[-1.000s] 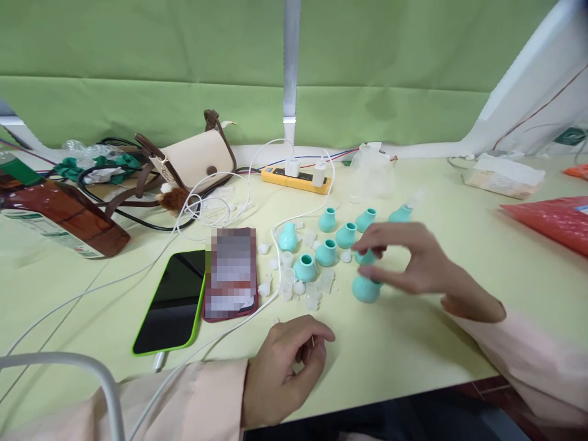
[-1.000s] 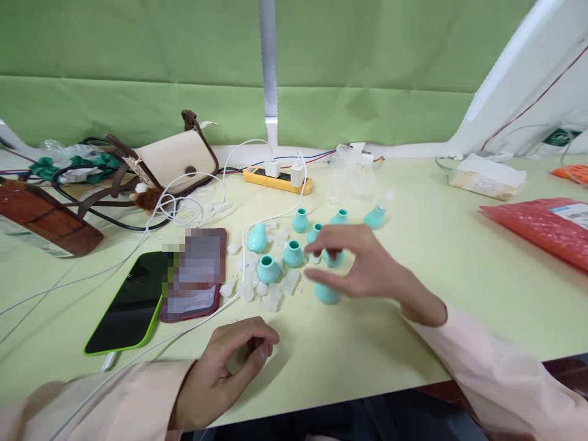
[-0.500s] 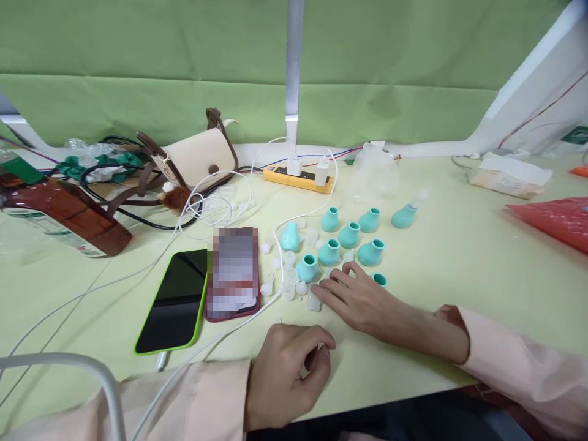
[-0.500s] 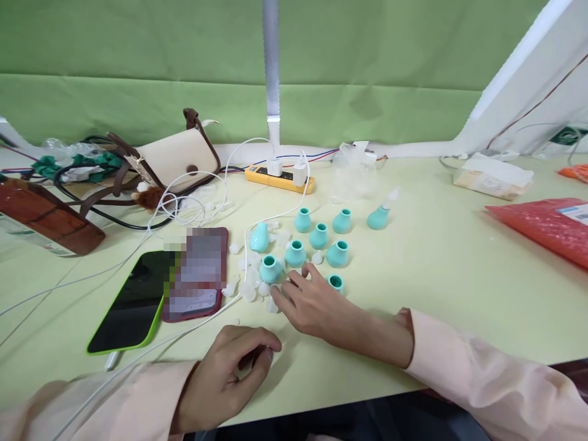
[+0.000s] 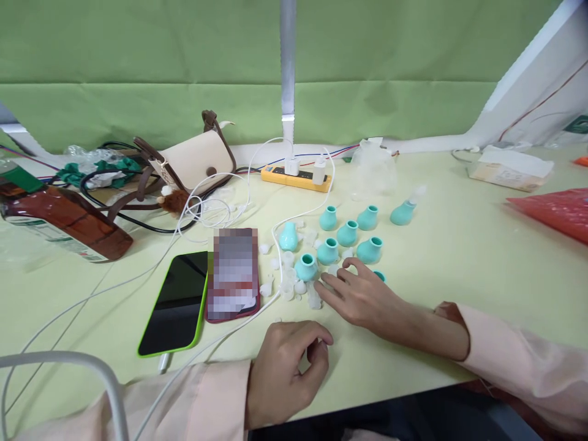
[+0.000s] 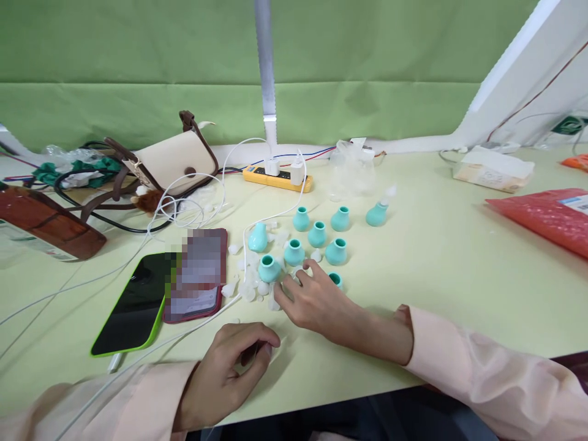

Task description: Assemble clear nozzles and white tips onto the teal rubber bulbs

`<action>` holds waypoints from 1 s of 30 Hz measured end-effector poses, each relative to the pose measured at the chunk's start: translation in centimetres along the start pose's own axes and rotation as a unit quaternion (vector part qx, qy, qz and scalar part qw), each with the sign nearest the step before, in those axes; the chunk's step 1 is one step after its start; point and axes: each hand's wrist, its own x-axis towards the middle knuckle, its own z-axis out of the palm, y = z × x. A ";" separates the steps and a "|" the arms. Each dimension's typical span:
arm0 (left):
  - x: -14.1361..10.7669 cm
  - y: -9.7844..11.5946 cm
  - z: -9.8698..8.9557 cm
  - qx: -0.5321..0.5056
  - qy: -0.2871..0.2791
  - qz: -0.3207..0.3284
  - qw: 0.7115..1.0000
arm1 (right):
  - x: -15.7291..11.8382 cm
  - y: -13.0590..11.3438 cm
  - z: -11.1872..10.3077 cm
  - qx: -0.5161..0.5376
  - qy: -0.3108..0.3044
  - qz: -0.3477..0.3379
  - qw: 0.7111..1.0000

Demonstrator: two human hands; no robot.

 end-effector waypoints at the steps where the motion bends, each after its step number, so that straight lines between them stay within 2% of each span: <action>1: 0.0 0.0 0.0 -0.013 0.000 -0.011 1.000 | 0.0 0.1 -0.1 0.005 0.012 0.000 1.000; 3: 0.0 0.0 -0.1 -0.052 -0.001 -0.050 0.997 | -0.2 0.4 -0.3 0.029 0.049 -0.001 0.998; 5: 0.1 -0.2 -0.1 -0.106 -0.004 -0.103 0.989 | -0.6 0.7 -0.8 0.078 0.133 -0.005 0.988; 8: 0.4 -0.5 -0.2 -0.234 -0.001 -0.169 0.958 | -1.1 0.6 -1.8 0.173 0.294 -0.028 0.940; 10: 0.6 -0.7 -0.2 -0.321 0.008 -0.176 0.930 | -1.3 0.2 -2.4 0.220 0.344 -0.066 0.910; 12: 0.6 -0.8 -0.2 -0.366 0.020 -0.162 0.916 | -1.2 -0.3 -2.6 0.263 0.343 -0.093 0.897; 16: 0.5 -0.8 -0.1 -0.366 0.060 -0.153 0.916 | -1.0 -1.2 -1.6 0.319 0.322 -0.066 0.889; 20: 0.4 -0.9 0.2 -0.372 0.075 -0.179 0.908 | -1.1 -1.8 0.7 0.263 0.328 -0.076 0.904; 24: 0.3 -1.0 0.3 -0.377 0.079 -0.181 0.905 | -1.4 -1.8 1.5 0.245 0.346 -0.012 0.906; 27: 0.2 -1.1 0.4 -0.338 0.089 -0.175 0.920 | -1.2 -0.5 0.5 0.268 0.301 -0.004 0.915; 30: 0.1 -1.2 0.4 -0.262 0.113 -0.171 0.943 | -1.0 1.5 -0.8 0.234 0.192 0.027 0.953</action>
